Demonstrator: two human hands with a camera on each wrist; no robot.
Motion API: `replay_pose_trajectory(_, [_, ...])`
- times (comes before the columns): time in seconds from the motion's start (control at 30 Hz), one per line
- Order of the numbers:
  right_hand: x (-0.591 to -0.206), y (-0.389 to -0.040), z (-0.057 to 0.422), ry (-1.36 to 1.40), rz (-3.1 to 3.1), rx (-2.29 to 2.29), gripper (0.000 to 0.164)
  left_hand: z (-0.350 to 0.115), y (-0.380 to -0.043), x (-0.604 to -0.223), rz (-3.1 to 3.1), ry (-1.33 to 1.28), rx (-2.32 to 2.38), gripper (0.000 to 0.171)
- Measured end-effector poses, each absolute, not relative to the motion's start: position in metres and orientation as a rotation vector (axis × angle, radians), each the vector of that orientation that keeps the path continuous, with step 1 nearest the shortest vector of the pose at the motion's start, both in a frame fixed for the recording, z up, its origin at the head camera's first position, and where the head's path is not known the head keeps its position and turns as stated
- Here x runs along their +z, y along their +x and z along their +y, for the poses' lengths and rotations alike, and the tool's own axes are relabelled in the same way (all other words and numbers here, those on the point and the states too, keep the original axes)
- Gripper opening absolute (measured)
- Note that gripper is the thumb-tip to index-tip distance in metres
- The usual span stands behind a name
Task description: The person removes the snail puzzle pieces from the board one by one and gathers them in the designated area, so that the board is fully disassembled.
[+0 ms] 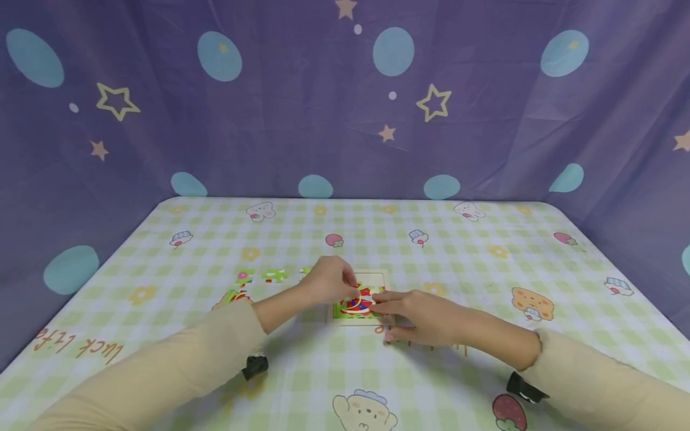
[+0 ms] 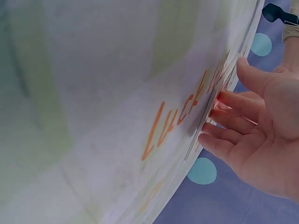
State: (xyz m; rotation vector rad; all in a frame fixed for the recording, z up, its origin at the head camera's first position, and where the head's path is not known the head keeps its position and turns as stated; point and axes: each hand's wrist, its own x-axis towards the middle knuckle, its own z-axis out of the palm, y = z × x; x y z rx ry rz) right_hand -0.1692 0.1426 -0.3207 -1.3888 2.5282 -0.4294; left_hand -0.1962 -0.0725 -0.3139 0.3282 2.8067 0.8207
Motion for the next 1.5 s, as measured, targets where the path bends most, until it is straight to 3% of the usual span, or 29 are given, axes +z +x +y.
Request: replay_pose_trajectory(1.5, [-0.323,-0.169,0.142,-1.412,2.559,-0.434,0.051,-0.077,-0.203,-0.316,2.502,-0.220,1.475,0.010])
